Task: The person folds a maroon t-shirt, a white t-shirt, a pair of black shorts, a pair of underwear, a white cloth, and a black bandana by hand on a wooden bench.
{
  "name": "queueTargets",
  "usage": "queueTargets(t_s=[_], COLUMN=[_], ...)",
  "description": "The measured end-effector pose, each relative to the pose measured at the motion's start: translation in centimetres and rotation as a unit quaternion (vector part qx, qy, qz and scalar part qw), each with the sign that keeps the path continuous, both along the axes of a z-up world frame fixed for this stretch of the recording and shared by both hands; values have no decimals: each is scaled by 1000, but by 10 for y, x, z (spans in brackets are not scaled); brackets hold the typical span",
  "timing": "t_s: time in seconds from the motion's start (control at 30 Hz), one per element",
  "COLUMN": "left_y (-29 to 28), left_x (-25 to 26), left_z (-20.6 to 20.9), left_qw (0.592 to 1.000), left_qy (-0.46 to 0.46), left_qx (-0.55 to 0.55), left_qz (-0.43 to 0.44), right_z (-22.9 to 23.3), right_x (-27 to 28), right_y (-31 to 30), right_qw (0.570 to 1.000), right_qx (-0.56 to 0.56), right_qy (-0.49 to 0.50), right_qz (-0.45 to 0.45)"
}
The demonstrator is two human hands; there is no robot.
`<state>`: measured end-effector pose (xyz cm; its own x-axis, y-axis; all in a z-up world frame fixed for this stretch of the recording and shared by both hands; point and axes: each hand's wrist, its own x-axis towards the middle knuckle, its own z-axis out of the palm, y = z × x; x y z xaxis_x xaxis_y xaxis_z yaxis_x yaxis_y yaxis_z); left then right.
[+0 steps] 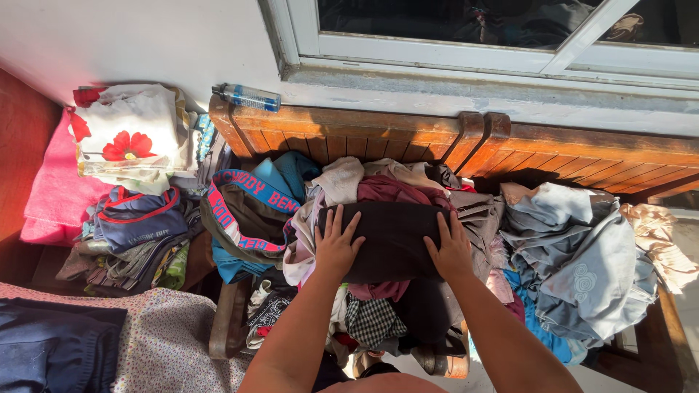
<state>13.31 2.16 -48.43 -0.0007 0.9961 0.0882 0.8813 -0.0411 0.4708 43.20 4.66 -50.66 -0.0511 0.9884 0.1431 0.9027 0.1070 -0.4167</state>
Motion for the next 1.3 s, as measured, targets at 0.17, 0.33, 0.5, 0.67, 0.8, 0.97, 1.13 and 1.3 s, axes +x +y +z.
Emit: queueTargets(t_s=[0.17, 0.33, 0.5, 0.67, 0.8, 0.97, 1.13, 1.3], left_y=[-16, -36, -26, -24, -52, -109, -196, -365], left_x=[-12, -31, -49, -55, -69, -109, -176, -275], left_z=[-43, -96, -84, -34, 18, 66, 110, 152], left_qw=[970, 868, 706, 682, 720, 578, 577, 624], left_qy=[-204, -377, -511, -545, -587, -782, -788, -697], left_qx=[42, -146, -393, -427, -301, -164, -33, 73], left_qz=[124, 288, 291, 238, 218, 165, 213, 345], right_z=[-13, -23, -25, 7, 65, 120, 171, 207], right_x=[21, 38, 68, 81, 67, -11, -127, -298], right_y=[-4, -1, 19, 31, 43, 45, 23, -52], right_qw=[936, 849, 803, 764, 795, 759, 760, 761], right_qx=[-191, -367, -475, -541, -488, -441, -458, -461], right_qy=[206, 281, 279, 306, 345, 479, 451, 379], right_qz=[-212, -258, -228, -174, -101, -25, 92, 253])
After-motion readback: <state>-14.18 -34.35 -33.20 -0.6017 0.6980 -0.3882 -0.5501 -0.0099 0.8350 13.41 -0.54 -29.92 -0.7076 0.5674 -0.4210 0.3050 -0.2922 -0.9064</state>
